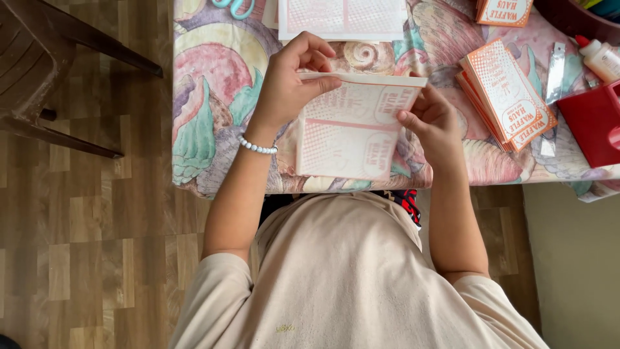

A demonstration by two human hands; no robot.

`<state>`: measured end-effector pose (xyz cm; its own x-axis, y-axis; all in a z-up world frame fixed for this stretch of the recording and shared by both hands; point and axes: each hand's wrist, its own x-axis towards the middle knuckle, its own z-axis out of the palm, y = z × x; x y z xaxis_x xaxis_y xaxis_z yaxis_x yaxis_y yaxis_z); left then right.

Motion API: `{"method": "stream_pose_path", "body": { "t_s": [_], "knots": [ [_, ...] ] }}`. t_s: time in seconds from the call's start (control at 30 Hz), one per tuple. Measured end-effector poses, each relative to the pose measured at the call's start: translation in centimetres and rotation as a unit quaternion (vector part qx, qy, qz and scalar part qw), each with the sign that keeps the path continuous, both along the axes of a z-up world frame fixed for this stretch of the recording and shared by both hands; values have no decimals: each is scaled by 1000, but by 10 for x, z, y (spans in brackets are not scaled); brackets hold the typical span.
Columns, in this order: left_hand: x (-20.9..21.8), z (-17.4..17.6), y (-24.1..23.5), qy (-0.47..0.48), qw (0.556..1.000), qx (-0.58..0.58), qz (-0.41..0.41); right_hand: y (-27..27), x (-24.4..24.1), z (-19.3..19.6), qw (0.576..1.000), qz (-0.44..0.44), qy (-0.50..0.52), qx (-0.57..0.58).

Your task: Folding and stacking paper waffle bags at a workstation

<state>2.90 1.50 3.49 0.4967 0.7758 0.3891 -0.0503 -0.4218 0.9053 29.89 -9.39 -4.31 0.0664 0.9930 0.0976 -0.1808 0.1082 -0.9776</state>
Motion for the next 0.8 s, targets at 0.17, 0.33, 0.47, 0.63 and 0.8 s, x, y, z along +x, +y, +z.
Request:
{"method": "stream_pose_path", "body": {
  "t_s": [0.17,0.33,0.47,0.63,0.8],
  "knots": [
    [-3,-9,-6,-119,991,-57,17,-8,-21,5,996,-40,-76,-2],
    [-13,-44,-34,-168,966,-185,60,-8,-19,11,984,-169,-60,16],
    [-7,-65,-61,-197,952,-225,71,-8,-11,11,978,-194,-63,41],
    [-3,-69,-74,-152,963,-169,143,-22,-8,14,974,-199,-106,30],
    [-1,-96,-64,-207,948,-205,127,-29,1,16,976,-178,-110,59]
  ]
}}
